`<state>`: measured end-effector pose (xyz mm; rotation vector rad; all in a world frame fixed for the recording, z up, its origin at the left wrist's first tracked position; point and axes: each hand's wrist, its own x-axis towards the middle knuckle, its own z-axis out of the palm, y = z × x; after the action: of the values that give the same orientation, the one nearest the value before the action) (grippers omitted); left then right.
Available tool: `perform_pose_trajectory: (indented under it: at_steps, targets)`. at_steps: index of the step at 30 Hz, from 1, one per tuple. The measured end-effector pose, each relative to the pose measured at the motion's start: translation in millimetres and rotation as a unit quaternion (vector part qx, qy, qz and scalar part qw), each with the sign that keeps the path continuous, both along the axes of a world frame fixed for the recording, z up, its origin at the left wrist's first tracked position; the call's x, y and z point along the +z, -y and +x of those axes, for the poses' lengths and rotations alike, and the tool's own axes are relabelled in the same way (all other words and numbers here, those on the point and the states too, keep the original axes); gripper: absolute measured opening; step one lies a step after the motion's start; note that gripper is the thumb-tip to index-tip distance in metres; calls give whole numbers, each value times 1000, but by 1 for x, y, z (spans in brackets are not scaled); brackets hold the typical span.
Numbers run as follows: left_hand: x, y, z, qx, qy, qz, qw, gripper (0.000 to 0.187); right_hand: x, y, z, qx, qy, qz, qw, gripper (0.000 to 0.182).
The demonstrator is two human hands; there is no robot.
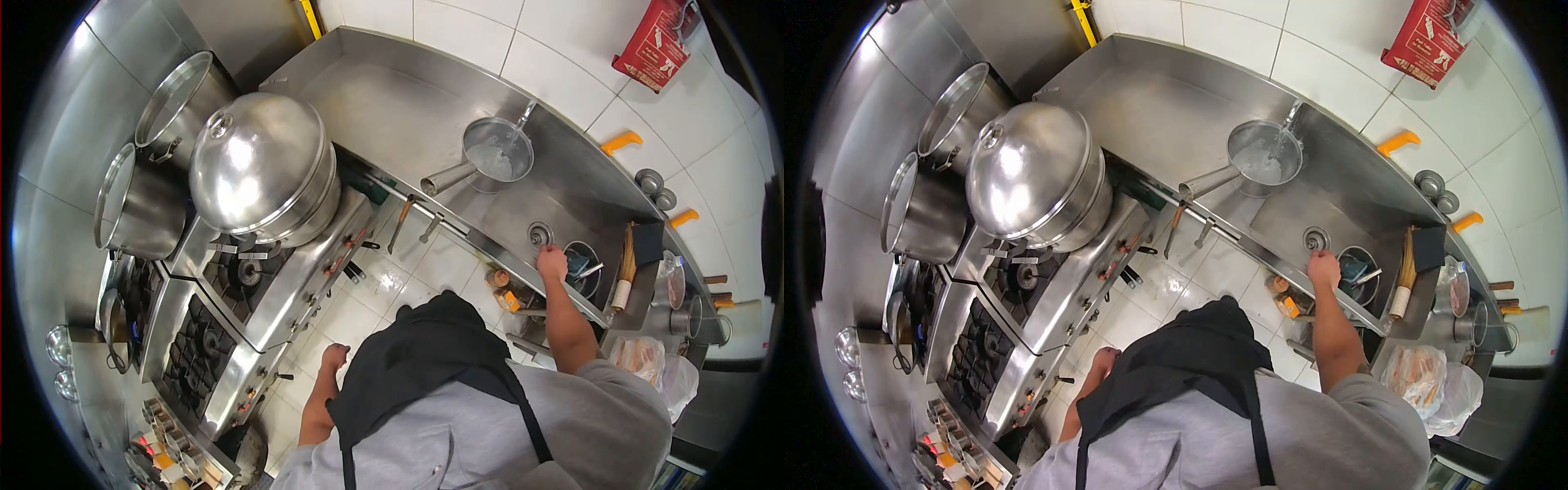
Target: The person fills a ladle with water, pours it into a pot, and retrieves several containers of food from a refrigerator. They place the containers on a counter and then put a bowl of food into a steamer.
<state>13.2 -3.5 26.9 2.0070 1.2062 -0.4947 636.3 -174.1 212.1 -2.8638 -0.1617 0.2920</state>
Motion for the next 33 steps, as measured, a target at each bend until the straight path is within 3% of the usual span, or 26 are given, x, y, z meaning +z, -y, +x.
perform_pose_trajectory:
  at_steps: [2, 3, 4, 5, 8, 11, 14, 16, 18, 21, 24, 25, 27, 29, 31, 33]
  targets:
    - [-16, -5, -4, -76, 9, 19, 997, 35, -5, 1, 3, 0, 1, 3, 1000, 34]
    - [-8, -4, 4, 106, 40, -74, 991, 35, -5, -1, 3, 6, -2, 9, 1000, 34]
    - [13, -4, 27, 276, 69, -167, 944, 35, -3, 1, 4, 5, -3, 13, 1000, 34]
    - [37, -7, 50, 437, 91, -253, 858, 36, -2, 2, 3, 5, -5, 17, 1000, 34]
    - [64, -29, 95, 467, 215, -299, 804, 37, -7, 5, 6, -3, 2, 43, 999, 34]
    - [121, -62, 155, 397, 294, -258, 830, 42, -49, 18, 40, -56, 27, 173, 983, 34]
    - [200, -103, 221, 272, 377, -154, 872, 42, -55, -6, 72, -96, -44, 439, 892, 31]
    - [265, -117, 267, 210, 466, -97, 854, 44, 2, -53, 71, -10, 36, 400, 916, 27]
    - [339, -126, 310, 79, 450, 26, 889, 48, 65, -100, 59, 81, 134, 427, 891, 26]
    - [378, -143, 376, -35, 377, 118, 918, 55, 131, -159, 63, 204, 315, 414, 829, 32]
    - [364, -164, 431, -150, 253, 146, 945, 63, 158, -196, 74, 209, 283, 433, 830, 51]
    - [358, -167, 446, -208, 180, 179, 945, 74, 161, -206, 79, 195, 257, 440, 838, 56]
    - [356, -168, 467, -250, 91, 114, 957, 78, 166, -219, 86, 177, 193, 444, 857, 71]
    - [338, -176, 480, -287, 33, 73, 954, 75, 165, -222, 90, 208, 196, 448, 847, 71]
    - [345, -178, 483, -168, 53, -177, 968, 65, 159, -227, 101, 257, 229, 437, 831, 71]
    - [334, -185, 480, -29, 80, -407, 910, 53, 158, -228, 106, 270, 202, 438, 833, 69]
